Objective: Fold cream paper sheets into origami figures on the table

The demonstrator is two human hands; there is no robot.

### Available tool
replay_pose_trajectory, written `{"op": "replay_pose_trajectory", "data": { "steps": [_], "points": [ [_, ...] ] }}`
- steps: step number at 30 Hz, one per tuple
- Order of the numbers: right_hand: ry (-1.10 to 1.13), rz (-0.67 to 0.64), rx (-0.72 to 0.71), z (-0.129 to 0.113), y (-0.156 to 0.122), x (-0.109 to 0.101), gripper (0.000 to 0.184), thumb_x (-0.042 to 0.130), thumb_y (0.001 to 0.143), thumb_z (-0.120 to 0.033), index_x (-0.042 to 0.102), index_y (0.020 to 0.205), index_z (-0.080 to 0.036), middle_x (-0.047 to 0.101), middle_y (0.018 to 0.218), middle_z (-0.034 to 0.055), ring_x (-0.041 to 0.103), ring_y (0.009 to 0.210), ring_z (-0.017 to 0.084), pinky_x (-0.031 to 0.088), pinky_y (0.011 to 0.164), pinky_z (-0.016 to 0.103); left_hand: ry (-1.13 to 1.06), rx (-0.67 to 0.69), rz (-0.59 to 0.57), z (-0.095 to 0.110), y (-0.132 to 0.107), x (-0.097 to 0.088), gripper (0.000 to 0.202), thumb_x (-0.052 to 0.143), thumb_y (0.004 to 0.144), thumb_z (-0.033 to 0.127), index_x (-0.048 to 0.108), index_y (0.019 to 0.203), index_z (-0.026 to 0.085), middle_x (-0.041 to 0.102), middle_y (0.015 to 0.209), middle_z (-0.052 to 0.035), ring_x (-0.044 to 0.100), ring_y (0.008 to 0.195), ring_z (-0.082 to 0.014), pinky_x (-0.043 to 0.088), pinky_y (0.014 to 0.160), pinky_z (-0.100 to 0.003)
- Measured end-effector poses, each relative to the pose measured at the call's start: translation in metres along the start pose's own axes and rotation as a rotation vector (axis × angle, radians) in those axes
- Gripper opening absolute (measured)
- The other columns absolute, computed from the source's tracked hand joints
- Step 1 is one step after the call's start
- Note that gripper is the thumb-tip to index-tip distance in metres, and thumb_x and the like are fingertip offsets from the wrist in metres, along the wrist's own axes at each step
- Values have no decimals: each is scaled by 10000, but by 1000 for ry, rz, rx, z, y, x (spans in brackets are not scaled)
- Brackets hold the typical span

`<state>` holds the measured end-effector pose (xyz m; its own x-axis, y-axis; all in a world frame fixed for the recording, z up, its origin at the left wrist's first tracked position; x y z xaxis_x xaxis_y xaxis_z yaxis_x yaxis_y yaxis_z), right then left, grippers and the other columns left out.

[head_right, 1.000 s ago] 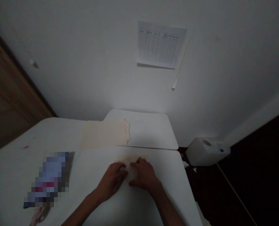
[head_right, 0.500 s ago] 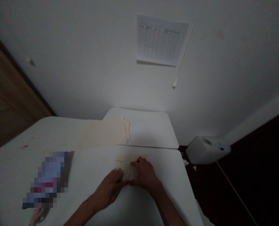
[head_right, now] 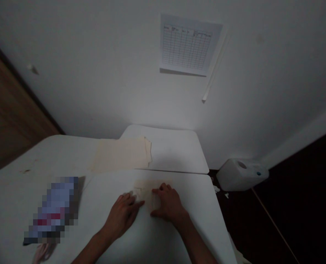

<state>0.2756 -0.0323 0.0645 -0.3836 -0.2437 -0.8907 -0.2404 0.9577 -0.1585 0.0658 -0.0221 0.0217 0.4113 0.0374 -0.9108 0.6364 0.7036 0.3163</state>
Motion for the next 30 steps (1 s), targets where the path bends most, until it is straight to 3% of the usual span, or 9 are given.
{"op": "replay_pose_trajectory", "data": {
  "steps": [7, 13, 21, 25, 30],
  "points": [
    [15, -9, 10, -1, 0, -3, 857, 851, 539, -440, 536, 1323, -297, 536, 1198, 61, 503, 1098, 275, 386, 973, 366, 70, -98, 83, -18, 1, -2, 326, 496, 873, 192, 695, 1107, 302, 643, 889, -70, 536, 983, -294, 426, 842, -471],
    [10, -35, 15, -1, 0, -3, 861, 846, 548, -449, 527, 1333, -294, 533, 1209, 66, 500, 1102, 281, 384, 970, 369, 113, -166, 132, -33, 2, -8, 326, 495, 871, 209, 703, 1110, 284, 664, 865, -74, 565, 937, -284, 438, 807, -444],
    [20, -5, -5, 1, -1, -1, 863, 851, 533, -451, 535, 1322, -298, 536, 1207, 60, 502, 1102, 275, 390, 965, 368, 182, -174, 145, -32, 0, -7, 328, 492, 860, 208, 688, 1120, 249, 669, 945, -94, 569, 963, -295, 443, 832, -462],
    [8, -15, 6, 0, 0, -2, 862, 848, 533, -445, 534, 1323, -300, 534, 1212, 63, 500, 1108, 280, 385, 970, 374, 208, -139, 159, -26, -1, -7, 320, 475, 865, 195, 665, 1122, 216, 641, 972, -113, 555, 954, -287, 461, 833, -469],
    [24, -8, -4, 0, -1, -2, 844, 845, 544, -441, 542, 1317, -290, 543, 1198, 67, 505, 1100, 279, 390, 969, 371, 120, 41, 79, -17, -4, -3, 374, 452, 870, 132, 614, 1191, 234, 612, 1001, -95, 546, 958, -254, 475, 872, -449]
  ]
}}
Point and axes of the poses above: each hand's wrist, its own y-axis towards the middle knuckle, its own x-axis out of the palm, z = x × y, the point moved 2 cm from there along y, towards the middle knuckle
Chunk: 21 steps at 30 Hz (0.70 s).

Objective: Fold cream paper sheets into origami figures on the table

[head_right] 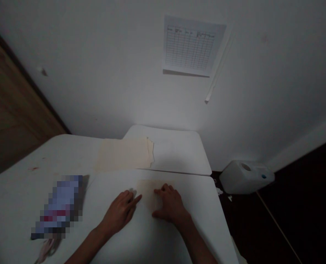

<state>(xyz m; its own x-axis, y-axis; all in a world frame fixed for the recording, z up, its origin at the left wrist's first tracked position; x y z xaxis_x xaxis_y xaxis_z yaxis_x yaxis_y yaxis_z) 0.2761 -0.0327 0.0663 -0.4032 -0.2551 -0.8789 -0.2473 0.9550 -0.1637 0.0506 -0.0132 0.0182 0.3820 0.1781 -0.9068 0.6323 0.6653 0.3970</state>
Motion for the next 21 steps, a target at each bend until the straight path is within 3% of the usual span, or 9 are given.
{"op": "replay_pose_trajectory", "data": {
  "steps": [9, 15, 18, 21],
  "points": [
    [1, 18, -4, 1, 0, 2, 830, 845, 542, -431, 553, 1305, -287, 542, 1186, 68, 513, 1083, 277, 402, 957, 366, -155, 123, -137, 31, -8, 1, 459, 489, 852, 109, 554, 1276, 272, 606, 1012, -82, 546, 1062, -278, 424, 980, -520],
    [-11, 17, -26, 2, 1, 2, 805, 815, 581, -477, 548, 1313, -273, 539, 1185, 73, 505, 1093, 274, 403, 953, 360, -131, 146, -184, 46, -7, 0, 534, 513, 824, 93, 524, 1316, 301, 608, 1048, -83, 535, 1090, -286, 412, 992, -525],
    [-6, 22, -22, 4, 1, 3, 830, 835, 555, -459, 548, 1312, -274, 539, 1182, 70, 508, 1086, 270, 401, 957, 359, -117, 96, -162, 41, -6, 1, 490, 524, 832, 128, 562, 1283, 314, 619, 997, -74, 530, 1101, -302, 414, 970, -534],
    [3, 33, -27, 4, 0, 3, 846, 851, 536, -448, 550, 1309, -281, 542, 1189, 64, 508, 1089, 267, 397, 965, 357, -57, -11, -92, 19, -3, 0, 411, 503, 853, 152, 623, 1216, 303, 631, 1013, -79, 536, 1088, -310, 429, 932, -530]
  ]
}}
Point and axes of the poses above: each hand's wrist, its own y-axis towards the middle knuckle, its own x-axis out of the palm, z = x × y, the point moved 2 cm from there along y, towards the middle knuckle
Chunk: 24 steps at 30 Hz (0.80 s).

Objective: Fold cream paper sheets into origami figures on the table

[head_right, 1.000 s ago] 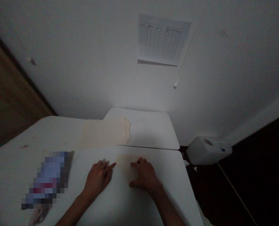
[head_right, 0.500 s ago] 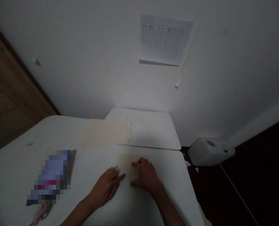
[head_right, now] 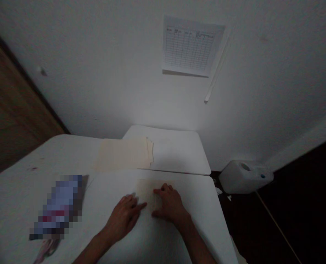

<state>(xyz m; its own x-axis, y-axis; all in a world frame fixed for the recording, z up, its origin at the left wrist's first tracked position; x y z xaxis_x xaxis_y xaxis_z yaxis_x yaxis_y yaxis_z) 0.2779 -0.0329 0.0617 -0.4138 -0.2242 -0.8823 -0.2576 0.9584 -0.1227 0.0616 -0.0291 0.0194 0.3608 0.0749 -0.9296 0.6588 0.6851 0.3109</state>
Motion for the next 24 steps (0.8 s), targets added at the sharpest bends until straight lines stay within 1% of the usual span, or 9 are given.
{"op": "replay_pose_trajectory", "data": {
  "steps": [4, 6, 8, 12, 14, 16, 18, 20, 24],
  "points": [
    [-13, 10, 3, 0, 0, 1, 842, 858, 525, -437, 560, 1298, -289, 548, 1181, 63, 519, 1074, 273, 409, 955, 366, 108, -116, 45, -39, 5, -4, 366, 465, 886, 176, 653, 1186, 266, 650, 1016, -86, 550, 1049, -301, 455, 889, -492],
    [-13, 24, 1, 1, 0, 2, 832, 860, 521, -422, 567, 1288, -288, 553, 1173, 64, 526, 1062, 274, 419, 944, 366, 133, -119, 62, -50, 7, -5, 363, 461, 885, 181, 657, 1179, 261, 653, 1017, -87, 552, 1044, -297, 460, 881, -485],
    [-9, 38, -13, 1, 0, 2, 821, 859, 522, -407, 571, 1281, -288, 557, 1166, 62, 530, 1053, 271, 426, 934, 362, 151, -128, 84, -54, 8, -6, 367, 468, 873, 174, 650, 1184, 244, 649, 1019, -93, 553, 1025, -292, 465, 875, -482],
    [-6, 69, -27, 3, -1, 5, 811, 860, 518, -384, 576, 1272, -293, 566, 1143, 58, 535, 1039, 267, 426, 933, 363, 147, -165, 140, -48, 7, -7, 338, 478, 867, 175, 634, 1166, 190, 630, 996, -113, 566, 941, -275, 493, 831, -469],
    [-5, 90, -30, 3, -2, 7, 811, 857, 521, -374, 573, 1277, -296, 564, 1144, 59, 534, 1040, 269, 423, 937, 366, 121, -139, 176, -42, 6, -7, 333, 468, 883, 177, 614, 1182, 183, 619, 1077, -128, 565, 994, -277, 497, 860, -469],
    [-6, 104, -41, 4, -2, 9, 811, 851, 529, -363, 565, 1285, -300, 562, 1148, 60, 532, 1043, 271, 420, 940, 370, 85, -63, 183, -34, 4, -4, 347, 455, 899, 171, 586, 1220, 188, 584, 1223, -132, 539, 1114, -281, 482, 933, -471],
    [-7, 114, -56, 5, -3, 10, 809, 841, 540, -348, 554, 1296, -302, 559, 1151, 60, 530, 1046, 271, 420, 943, 371, 42, 34, 139, -24, 3, -1, 377, 449, 910, 166, 551, 1271, 196, 537, 1337, -111, 498, 1216, -274, 463, 993, -457],
    [-10, 123, -70, 5, -4, 11, 803, 829, 553, -341, 546, 1303, -301, 556, 1151, 61, 527, 1049, 270, 419, 945, 374, 12, 89, 86, -17, 3, 2, 414, 450, 915, 162, 513, 1322, 205, 501, 1400, -94, 473, 1268, -264, 456, 1022, -447],
    [-15, 145, -101, 1, -8, 11, 749, 802, 593, -348, 550, 1296, -302, 554, 1150, 59, 524, 1052, 266, 416, 949, 377, -47, 101, 26, -12, 4, 2, 357, 468, 928, 194, 573, 1269, 220, 520, 1395, -85, 484, 1278, -261, 472, 1020, -449]
  ]
}}
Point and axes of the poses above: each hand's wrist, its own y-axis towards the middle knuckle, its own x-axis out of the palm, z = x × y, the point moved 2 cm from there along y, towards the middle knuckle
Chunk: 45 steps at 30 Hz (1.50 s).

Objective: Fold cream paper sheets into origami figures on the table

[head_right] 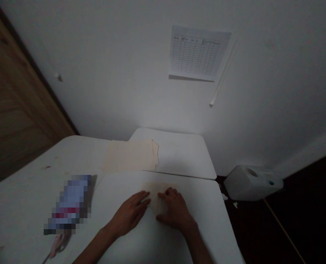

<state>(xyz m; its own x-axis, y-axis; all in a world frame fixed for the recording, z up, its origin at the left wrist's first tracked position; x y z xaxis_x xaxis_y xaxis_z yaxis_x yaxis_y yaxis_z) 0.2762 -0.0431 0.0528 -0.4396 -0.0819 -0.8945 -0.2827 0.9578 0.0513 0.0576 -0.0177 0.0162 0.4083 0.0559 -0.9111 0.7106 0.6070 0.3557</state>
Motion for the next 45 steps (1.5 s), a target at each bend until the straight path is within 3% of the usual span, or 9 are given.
{"op": "replay_pose_trajectory", "data": {
  "steps": [9, 17, 21, 37, 42, 45],
  "points": [
    [-102, 208, 65, -15, -2, 18, 353, 654, 823, -361, 618, 1168, -292, 593, 1062, 72, 536, 1016, 263, 428, 906, 398, -49, -57, 38, 2, 1, -3, 316, 477, 933, 210, 630, 1208, 239, 557, 1360, -79, 516, 1250, -267, 472, 1016, -478],
    [-178, 267, -140, -27, -7, 49, 376, 482, 914, -140, 560, 1264, -252, 601, 1252, 65, 530, 1124, 237, 392, 983, 406, -4, -42, 0, 7, 1, -6, 438, 465, 916, 149, 520, 1339, 249, 491, 1427, -79, 471, 1297, -267, 455, 1029, -487],
    [-180, 254, -203, -31, -21, 51, 433, 526, 895, -162, 520, 1319, -248, 562, 1343, 48, 490, 1221, 246, 348, 1043, 421, 13, -44, -26, 9, 0, -7, 483, 464, 904, 135, 480, 1373, 250, 469, 1445, -82, 451, 1317, -265, 445, 1038, -487],
    [-194, 346, -80, -29, -63, 53, 392, 512, 895, -180, 561, 1268, -288, 526, 1392, 15, 484, 1268, 253, 348, 1055, 459, 36, -64, -10, 10, 0, -5, 368, 445, 931, 182, 562, 1278, 217, 496, 1420, -102, 457, 1310, -272, 445, 1028, -496],
    [-172, 352, -88, -27, -68, 53, 381, 506, 896, -178, 568, 1257, -279, 529, 1389, 16, 479, 1274, 247, 360, 1054, 451, 59, -94, 43, 15, 9, 3, 267, 475, 932, 238, 634, 1137, 175, 576, 1324, -129, 519, 1230, -307, 446, 1007, -531],
    [-157, 354, -80, -28, -67, 51, 363, 506, 890, -165, 583, 1228, -272, 542, 1377, 19, 480, 1273, 241, 364, 1058, 450, 29, -91, 63, 17, 17, 10, 236, 483, 933, 252, 648, 1078, 166, 590, 1297, -128, 527, 1205, -301, 469, 990, -501]
  ]
}}
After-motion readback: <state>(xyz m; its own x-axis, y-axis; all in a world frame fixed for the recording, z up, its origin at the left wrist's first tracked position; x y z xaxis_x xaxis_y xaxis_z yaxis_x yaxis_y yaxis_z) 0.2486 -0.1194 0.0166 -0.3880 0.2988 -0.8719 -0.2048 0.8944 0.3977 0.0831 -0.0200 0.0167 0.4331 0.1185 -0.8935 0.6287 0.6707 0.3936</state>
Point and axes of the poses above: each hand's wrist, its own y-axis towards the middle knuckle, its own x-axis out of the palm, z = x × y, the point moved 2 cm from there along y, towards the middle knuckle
